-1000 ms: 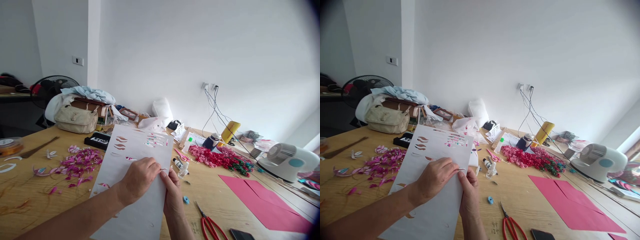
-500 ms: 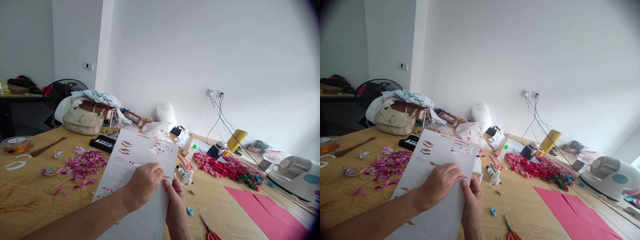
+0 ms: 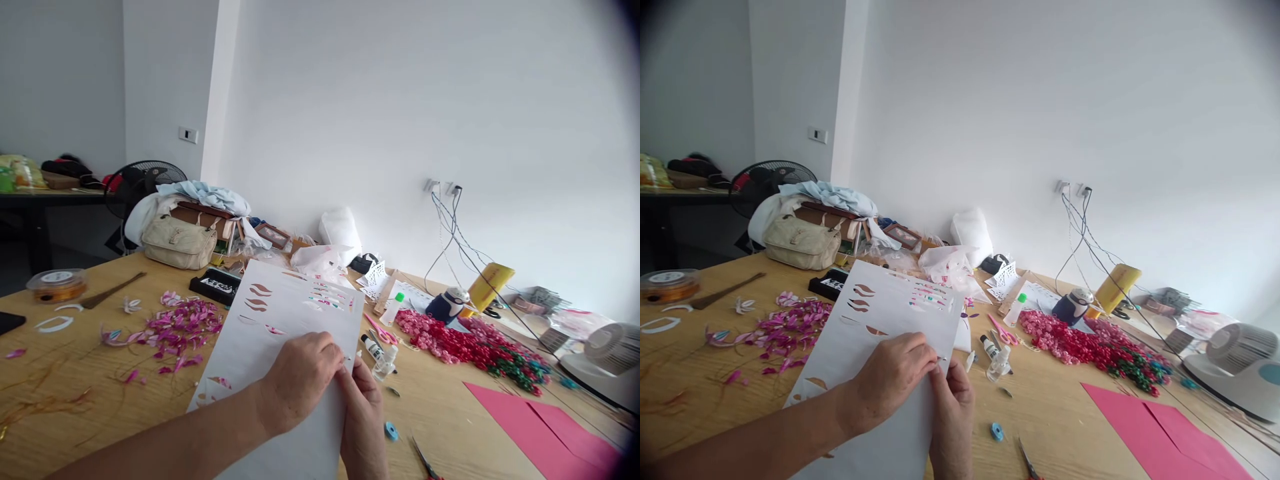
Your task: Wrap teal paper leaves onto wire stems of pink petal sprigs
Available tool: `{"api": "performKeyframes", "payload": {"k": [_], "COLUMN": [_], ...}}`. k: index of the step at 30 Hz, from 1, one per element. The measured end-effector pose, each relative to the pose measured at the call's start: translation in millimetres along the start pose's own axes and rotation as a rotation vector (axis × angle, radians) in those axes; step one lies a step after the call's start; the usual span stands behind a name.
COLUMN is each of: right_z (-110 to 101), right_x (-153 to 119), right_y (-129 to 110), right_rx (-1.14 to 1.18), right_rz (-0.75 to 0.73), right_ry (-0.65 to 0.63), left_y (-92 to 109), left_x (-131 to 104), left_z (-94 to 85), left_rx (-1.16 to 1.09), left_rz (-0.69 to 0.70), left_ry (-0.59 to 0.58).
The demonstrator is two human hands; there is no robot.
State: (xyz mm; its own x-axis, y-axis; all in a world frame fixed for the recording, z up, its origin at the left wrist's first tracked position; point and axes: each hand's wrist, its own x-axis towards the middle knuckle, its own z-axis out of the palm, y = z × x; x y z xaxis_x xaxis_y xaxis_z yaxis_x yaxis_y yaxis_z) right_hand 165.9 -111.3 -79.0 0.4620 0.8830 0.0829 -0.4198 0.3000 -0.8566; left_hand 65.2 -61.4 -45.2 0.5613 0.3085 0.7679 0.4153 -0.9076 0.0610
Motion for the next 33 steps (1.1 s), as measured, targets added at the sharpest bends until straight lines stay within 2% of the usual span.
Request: {"api": "performKeyframes", "payload": {"k": [11,18,23,30,33], "right_z": [-3.8,-4.9,-7.8,-4.6,-0.8], "right_x": [0.8,-2.4,-0.2,0.8,-2.3], "right_y": [1.2,3.4,4.3,10.9,9.5], "right_rx": [-0.033,-0.159,-0.219,-0.276,-0.313], "right_rz": [-0.055,-0.094,-0.125,-0.213,-0.24], "right_ry": [0.02,0.028,0.019,0.085,0.071], "left_y": [-0.3,-0.1,3.6,3.3,-1.1], "left_x": [-3.2,1.5,3.8,6.5,9.1], "left_z": [1.0,-7.9,-12.6,-23.6,-27.7], "left_rx": [0.103,0.024,-0.055,0.045,0.046], "left_rz": [0.085,-0.061,-0.097,-0.118,-0.139], "left_ry": [0.049,-0.134,-0.23,-0.319,-0.355]}}
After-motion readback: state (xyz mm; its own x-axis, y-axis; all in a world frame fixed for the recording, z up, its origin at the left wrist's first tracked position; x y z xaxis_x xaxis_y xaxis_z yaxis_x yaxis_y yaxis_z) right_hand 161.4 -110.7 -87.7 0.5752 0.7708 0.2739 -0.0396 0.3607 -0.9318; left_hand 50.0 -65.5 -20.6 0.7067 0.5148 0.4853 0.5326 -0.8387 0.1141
